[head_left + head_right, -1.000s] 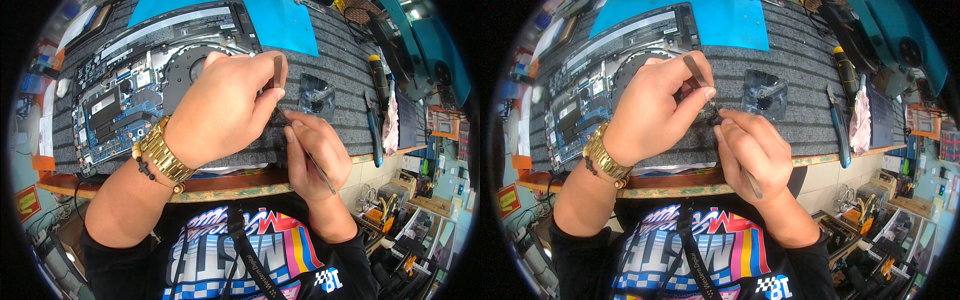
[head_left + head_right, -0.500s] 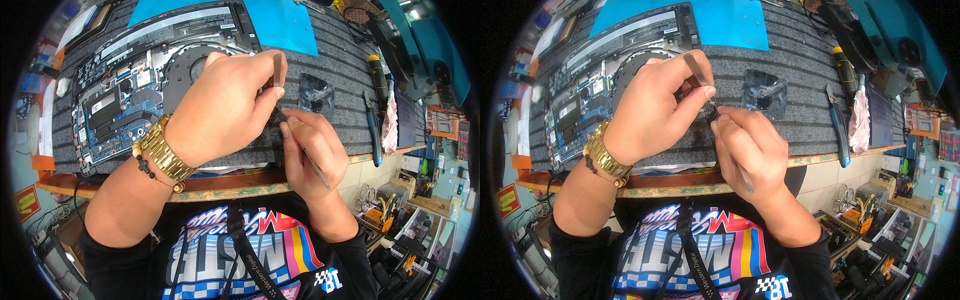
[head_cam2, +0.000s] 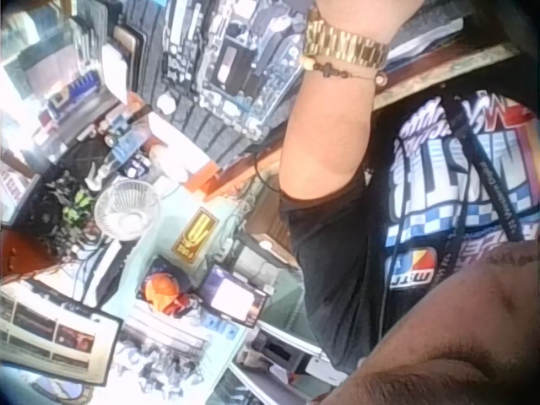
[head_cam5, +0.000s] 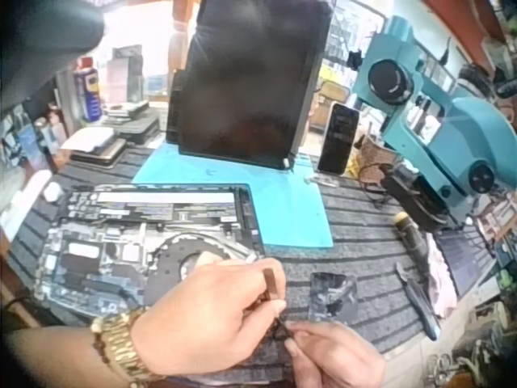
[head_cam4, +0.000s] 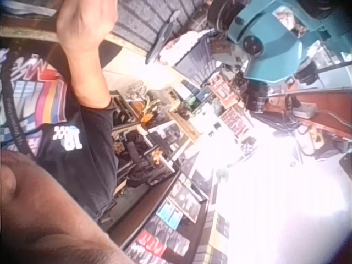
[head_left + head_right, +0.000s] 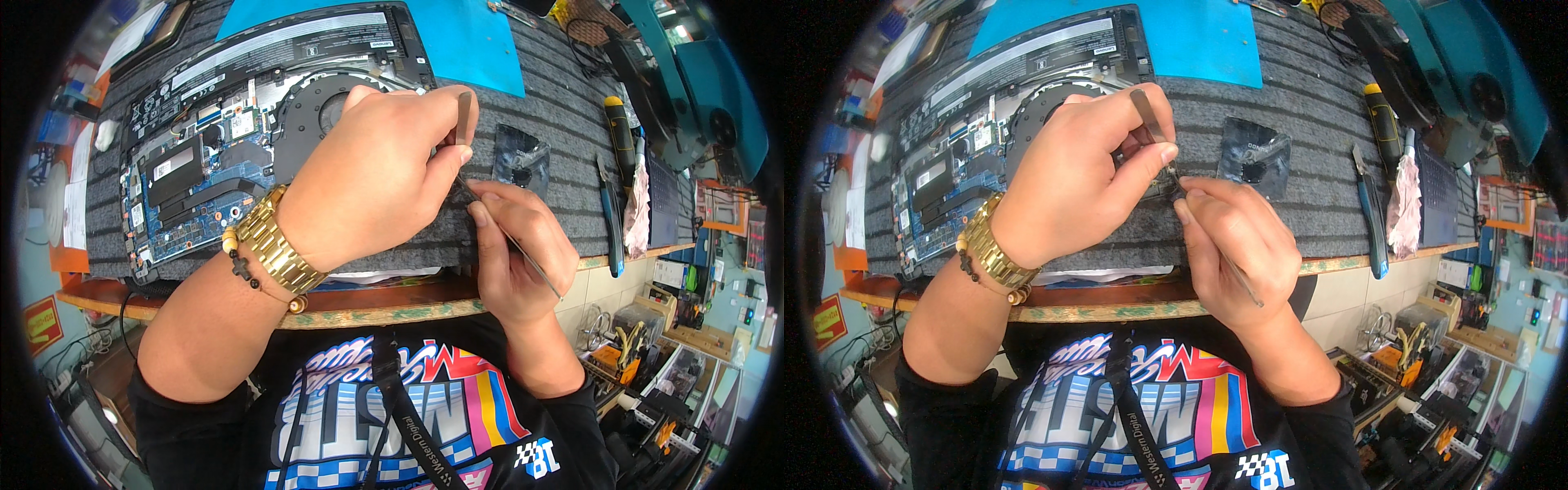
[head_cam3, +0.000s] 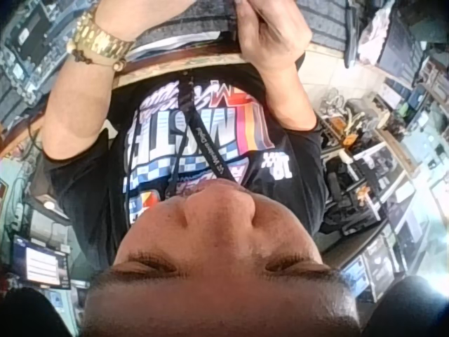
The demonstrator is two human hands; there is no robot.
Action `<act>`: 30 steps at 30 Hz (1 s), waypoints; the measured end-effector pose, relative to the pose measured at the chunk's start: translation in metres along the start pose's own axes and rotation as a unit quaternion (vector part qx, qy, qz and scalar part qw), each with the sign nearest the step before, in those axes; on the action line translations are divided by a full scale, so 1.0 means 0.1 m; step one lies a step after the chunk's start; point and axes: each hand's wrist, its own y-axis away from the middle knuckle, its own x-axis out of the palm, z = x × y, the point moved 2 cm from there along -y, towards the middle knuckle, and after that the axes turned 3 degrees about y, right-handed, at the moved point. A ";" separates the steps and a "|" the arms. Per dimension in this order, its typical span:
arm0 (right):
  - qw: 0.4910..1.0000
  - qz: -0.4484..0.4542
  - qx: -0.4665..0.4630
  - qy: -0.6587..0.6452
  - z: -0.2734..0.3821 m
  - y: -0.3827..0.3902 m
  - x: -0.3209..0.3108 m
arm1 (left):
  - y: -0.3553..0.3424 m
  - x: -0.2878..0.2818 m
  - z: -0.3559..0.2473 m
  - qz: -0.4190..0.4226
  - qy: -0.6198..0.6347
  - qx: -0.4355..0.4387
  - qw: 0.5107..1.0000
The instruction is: The person works on the internal components of a laptop using tweezers and a thin metal pry tool. The person uses the tools to lift and move a small connector and a thin strip of tape or a ribbon cable within the device's chassis.
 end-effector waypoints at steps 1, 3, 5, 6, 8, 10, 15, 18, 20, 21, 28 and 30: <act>1.000 0.000 0.000 0.000 0.00 0.00 0.00 | 0.00 0.00 0.00 0.001 0.002 -0.001 1.000; 1.000 0.000 0.000 -0.001 0.01 -0.02 0.01 | 0.00 -0.01 0.00 0.002 0.002 -0.005 1.000; 1.000 -0.001 0.000 -0.007 0.00 -0.02 0.01 | 0.01 -0.02 -0.01 0.003 0.002 -0.010 1.000; 1.000 -0.003 0.002 -0.010 -0.01 -0.01 0.01 | 0.00 -0.01 0.00 0.006 0.002 -0.011 1.000; 1.000 -0.002 -0.004 -0.012 -0.03 -0.01 0.00 | -0.01 0.00 0.00 0.010 0.003 -0.010 1.000; 1.000 0.000 -0.012 -0.016 -0.03 -0.02 0.00 | -0.01 -0.01 -0.01 0.007 -0.006 -0.005 1.000; 1.000 0.009 -0.008 -0.002 0.02 -0.01 -0.03 | 0.00 -0.01 -0.01 0.003 -0.009 0.005 1.000; 0.999 -0.012 0.023 -0.034 0.01 0.04 -0.02 | 0.00 -0.01 -0.01 0.003 -0.007 0.003 1.000; 0.999 -0.015 0.032 -0.040 0.01 0.04 -0.02 | 0.01 -0.01 0.00 0.003 -0.006 0.003 1.000; 0.998 -0.019 0.041 -0.046 0.01 0.04 -0.02 | 0.01 0.00 0.01 0.005 -0.001 0.002 1.000; 0.998 -0.003 0.048 -0.034 0.01 -0.01 -0.01 | 0.01 -0.01 0.02 0.008 -0.013 0.005 1.000; 0.999 0.005 0.046 -0.028 0.01 0.00 -0.01 | 0.01 -0.01 0.01 0.010 -0.013 0.001 1.000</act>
